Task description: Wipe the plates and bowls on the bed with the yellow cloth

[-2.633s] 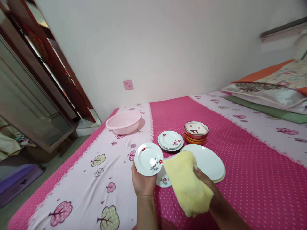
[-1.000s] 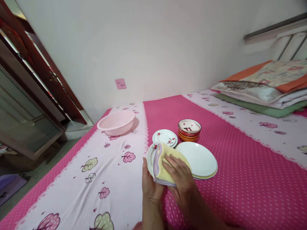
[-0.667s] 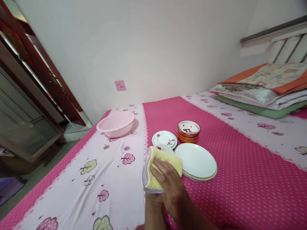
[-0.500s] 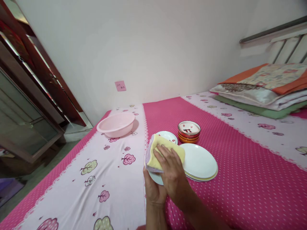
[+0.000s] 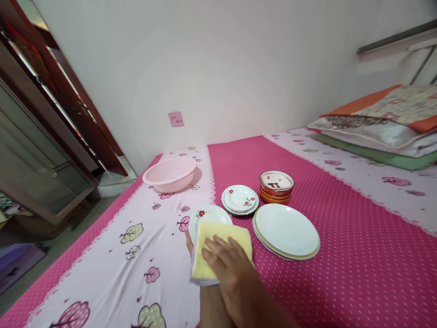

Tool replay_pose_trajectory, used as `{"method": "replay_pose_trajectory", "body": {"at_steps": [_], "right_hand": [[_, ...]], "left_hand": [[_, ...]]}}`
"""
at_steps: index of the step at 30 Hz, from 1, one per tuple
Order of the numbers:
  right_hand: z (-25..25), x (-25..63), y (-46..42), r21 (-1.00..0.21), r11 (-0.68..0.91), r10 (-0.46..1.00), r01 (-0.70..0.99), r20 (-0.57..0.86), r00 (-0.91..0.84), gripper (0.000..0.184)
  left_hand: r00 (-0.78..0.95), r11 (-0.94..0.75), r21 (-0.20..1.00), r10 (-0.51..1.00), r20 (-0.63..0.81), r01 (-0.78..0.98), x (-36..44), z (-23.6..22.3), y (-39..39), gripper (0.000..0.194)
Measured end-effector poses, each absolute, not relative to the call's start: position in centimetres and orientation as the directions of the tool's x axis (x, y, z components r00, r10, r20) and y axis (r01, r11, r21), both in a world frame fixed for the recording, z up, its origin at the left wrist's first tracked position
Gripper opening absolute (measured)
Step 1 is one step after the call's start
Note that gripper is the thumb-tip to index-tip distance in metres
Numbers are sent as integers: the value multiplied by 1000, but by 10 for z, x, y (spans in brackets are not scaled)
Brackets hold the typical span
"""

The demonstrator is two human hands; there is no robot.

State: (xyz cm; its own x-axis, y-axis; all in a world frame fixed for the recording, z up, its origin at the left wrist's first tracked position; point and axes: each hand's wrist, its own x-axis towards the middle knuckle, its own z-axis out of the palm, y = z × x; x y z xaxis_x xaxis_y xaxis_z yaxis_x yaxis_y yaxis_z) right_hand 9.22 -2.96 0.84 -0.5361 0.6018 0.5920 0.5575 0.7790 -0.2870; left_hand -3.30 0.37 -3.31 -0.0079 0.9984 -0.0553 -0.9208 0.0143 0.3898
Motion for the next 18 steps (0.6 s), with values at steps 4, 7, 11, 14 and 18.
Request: {"method": "replay_pose_trajectory", "body": {"at_steps": [4, 7, 11, 14, 18], "right_hand": [[16, 81, -26, -239, 837, 504, 492, 686, -524, 47], [15, 80, -9, -282, 741, 557, 609, 765, -323, 40], [12, 94, 12, -310, 658, 577, 686, 794, -194, 38], [7, 108, 16, -294, 638, 616, 712, 750, -242, 49], [1, 109, 5, -326, 669, 682, 668, 627, -377, 48]], "left_hand": [[-301, -132, 658, 942, -150, -742, -13, -36, -7, 34], [-305, -156, 679, 946, -105, -717, 15, -22, -4, 38], [-73, -39, 489, 996, -50, -871, 30, -5, 5, 50], [13, 18, 308, 1000, -19, -951, 21, -2, 7, 59], [10, 22, 151, 996, -83, -988, -2, -8, 6, 57]]}}
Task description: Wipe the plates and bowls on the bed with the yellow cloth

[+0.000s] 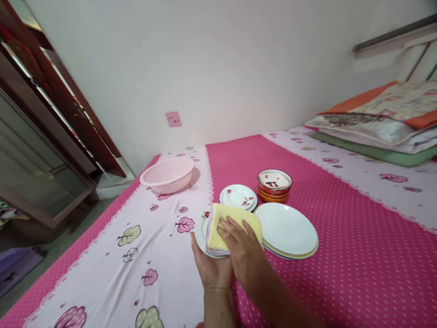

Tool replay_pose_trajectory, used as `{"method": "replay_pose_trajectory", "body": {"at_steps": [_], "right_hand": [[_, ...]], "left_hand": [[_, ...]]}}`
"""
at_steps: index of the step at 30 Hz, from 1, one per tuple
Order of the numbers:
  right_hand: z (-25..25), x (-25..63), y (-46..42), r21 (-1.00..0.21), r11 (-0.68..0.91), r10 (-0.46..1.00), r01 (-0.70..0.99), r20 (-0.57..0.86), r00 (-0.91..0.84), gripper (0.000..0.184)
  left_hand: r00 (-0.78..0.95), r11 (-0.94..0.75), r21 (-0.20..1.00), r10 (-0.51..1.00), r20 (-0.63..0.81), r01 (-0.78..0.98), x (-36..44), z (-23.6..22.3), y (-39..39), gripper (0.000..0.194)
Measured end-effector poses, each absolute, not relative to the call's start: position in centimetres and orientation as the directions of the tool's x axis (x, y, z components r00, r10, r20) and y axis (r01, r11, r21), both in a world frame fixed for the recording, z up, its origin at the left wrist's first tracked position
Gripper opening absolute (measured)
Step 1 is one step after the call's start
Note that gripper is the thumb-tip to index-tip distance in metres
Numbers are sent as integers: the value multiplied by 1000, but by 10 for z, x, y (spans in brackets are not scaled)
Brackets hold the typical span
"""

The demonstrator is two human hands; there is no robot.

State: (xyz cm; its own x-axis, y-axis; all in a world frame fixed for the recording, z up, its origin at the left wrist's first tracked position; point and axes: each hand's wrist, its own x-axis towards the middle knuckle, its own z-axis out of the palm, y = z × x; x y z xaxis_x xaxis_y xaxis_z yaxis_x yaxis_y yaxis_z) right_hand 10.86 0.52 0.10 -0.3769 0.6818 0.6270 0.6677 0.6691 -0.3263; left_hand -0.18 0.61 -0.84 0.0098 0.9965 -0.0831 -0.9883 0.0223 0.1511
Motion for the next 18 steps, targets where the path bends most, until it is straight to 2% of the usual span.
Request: {"method": "replay_pose_trajectory", "body": {"at_steps": [3, 6, 9, 12, 15, 17, 18], "right_hand": [[4, 101, -8, -335, 743, 648, 579, 577, -498, 52], [10, 97, -13, -308, 812, 566, 496, 622, -540, 59], [11, 100, -10, -316, 823, 549, 472, 656, -518, 65], [8, 107, -5, -380, 814, 561, 438, 710, -426, 65], [8, 113, -1, -534, 779, 618, 329, 743, -256, 58], [13, 118, 1, -733, 650, 755, 202, 652, -65, 44], [16, 119, 3, -831, 546, 834, 104, 551, 28, 39]], "left_hand": [[34, 54, 186, 994, -107, -981, -17, -18, 4, 60], [74, 90, 211, 994, -83, -973, -26, -23, 2, 60], [69, 84, 224, 995, -74, -971, -23, -16, 2, 59], [52, 76, 270, 994, -94, -960, -14, -2, 4, 59], [-28, 9, 378, 995, -93, -926, -3, 6, 9, 46], [-149, -96, 499, 986, -68, -861, 2, 7, 12, 32], [-201, -140, 549, 978, -54, -824, 3, 7, 13, 34]]}}
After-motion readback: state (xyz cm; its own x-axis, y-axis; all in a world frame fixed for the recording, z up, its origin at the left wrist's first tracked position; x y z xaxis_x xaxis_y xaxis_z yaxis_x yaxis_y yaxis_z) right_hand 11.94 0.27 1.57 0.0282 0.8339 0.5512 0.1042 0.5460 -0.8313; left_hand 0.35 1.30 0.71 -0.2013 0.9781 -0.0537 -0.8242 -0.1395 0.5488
